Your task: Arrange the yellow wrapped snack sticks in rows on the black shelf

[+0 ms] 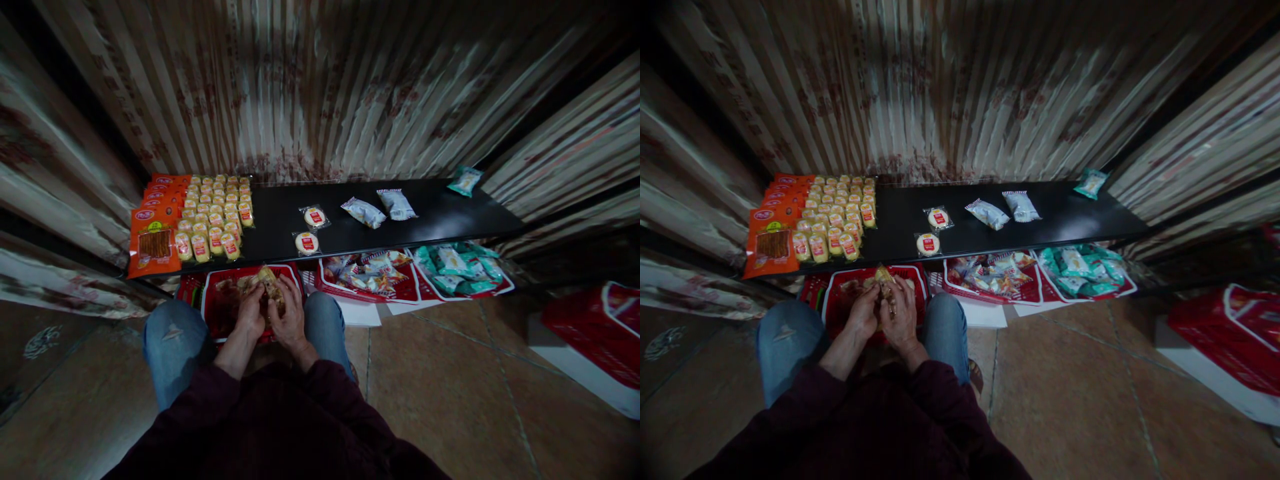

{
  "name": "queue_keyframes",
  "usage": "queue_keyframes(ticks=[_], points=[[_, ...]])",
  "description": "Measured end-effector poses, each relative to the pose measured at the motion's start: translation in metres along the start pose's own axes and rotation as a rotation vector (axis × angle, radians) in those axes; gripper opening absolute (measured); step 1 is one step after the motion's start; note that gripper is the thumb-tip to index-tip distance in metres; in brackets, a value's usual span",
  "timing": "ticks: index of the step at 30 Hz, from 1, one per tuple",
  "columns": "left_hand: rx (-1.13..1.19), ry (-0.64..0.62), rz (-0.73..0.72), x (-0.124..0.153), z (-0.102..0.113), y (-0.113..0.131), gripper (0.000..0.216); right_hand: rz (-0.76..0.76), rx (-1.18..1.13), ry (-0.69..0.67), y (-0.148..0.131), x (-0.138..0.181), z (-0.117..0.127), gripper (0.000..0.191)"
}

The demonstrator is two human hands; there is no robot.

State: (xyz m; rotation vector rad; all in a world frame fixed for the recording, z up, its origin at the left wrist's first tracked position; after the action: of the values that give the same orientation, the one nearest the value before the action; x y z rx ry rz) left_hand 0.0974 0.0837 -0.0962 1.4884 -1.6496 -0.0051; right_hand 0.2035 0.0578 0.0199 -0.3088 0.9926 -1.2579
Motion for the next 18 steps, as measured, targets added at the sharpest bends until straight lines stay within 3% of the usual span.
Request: queue_keyframes(ticks=[9,18], points=[[0.094,0.015,0.081,0.006,-0.012,0.0,0.014,-0.059,-0.124,0.034,-0.001,-0.007,0.007,0.035],[0.195,0.072,0.178,0.014,-0.023,0.003,0.017,-0.036,-0.049,-0.021,-0.002,-0.013,0.001,0.029]])
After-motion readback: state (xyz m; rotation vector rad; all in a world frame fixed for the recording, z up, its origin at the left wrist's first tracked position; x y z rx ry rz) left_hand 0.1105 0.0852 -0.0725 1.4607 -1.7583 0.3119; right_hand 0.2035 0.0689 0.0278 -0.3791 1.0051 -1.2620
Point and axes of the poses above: each hand's wrist, its own x-axis away from the middle knuckle, its own z-axis out of the back of the hand, y = z × x, the point moved 9 cm from there along -x, towards the middle knuckle, and after that the axes turned 7 degrees about x, right-handed, at the moved point
